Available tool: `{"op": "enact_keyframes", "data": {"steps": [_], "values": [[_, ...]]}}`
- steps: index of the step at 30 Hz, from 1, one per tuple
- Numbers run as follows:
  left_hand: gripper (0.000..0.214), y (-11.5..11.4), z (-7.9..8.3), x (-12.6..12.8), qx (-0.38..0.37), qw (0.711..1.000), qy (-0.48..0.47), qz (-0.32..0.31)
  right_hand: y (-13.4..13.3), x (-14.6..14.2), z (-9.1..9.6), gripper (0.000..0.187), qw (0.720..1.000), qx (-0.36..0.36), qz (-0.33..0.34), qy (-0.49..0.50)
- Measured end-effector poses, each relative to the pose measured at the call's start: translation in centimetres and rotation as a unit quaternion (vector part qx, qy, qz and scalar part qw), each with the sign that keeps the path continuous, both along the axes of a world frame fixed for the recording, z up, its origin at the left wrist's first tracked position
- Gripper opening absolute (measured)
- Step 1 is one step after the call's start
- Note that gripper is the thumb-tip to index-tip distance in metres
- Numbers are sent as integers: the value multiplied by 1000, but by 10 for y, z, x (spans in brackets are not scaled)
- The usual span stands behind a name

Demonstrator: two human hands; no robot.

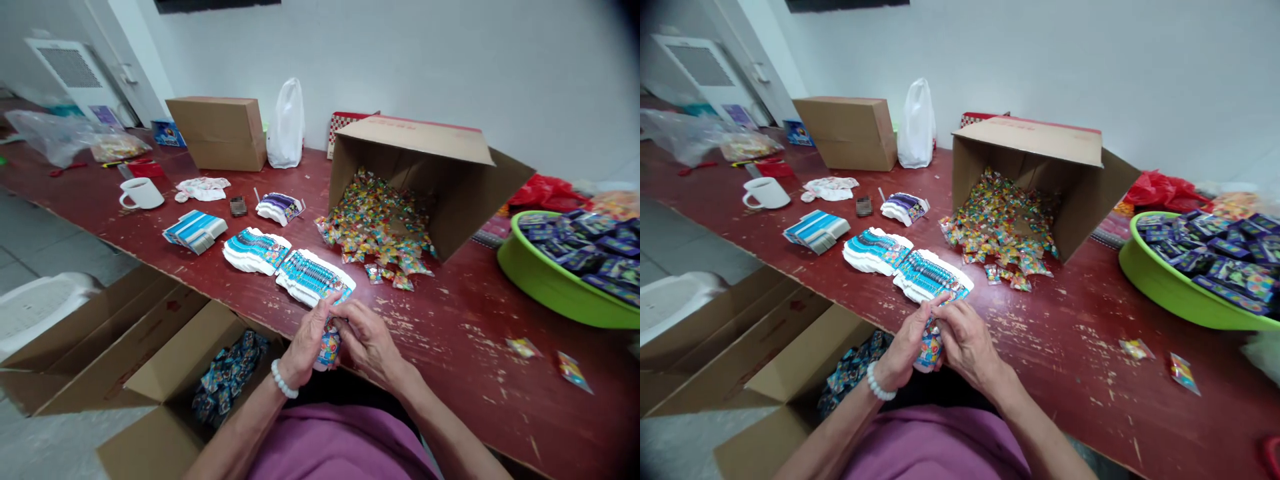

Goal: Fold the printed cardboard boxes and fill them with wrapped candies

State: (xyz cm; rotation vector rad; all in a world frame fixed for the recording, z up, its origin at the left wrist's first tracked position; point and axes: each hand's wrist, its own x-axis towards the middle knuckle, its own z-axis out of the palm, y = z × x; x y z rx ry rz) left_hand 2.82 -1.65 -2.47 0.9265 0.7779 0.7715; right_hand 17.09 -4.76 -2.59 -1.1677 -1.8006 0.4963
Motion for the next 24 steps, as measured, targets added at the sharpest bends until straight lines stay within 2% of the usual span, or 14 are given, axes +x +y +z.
{"op": "enact_keyframes", "data": {"steps": [3,6,9,12,14,17,20,22,24], "values": [[56,2,2,1,13,999,-33,19,3,5,2,24,998,-50,-1,35],[58,5,3,-4,-3,995,-96,-14,6,12,2,40,986,-125,-46,102],[64,6,3,-11,0,996,-88,-33,7,14,-1,53,969,-174,-63,165],[59,5,0,-14,25,997,-69,-12,3,8,-8,57,948,-229,-41,219],[50,4,-3,-13,36,996,-77,16,-1,3,-15,60,931,-266,5,252],[42,6,-5,-12,25,993,-98,62,-5,-3,-26,47,912,-302,64,272],[39,12,-5,-21,33,994,-62,88,-6,-1,-30,27,914,-313,39,255],[36,20,-6,-33,57,995,-1,83,-4,4,-26,28,917,-313,15,248],[35,26,-8,-46,76,994,62,36,2,11,-20,32,916,-327,26,233]]}}
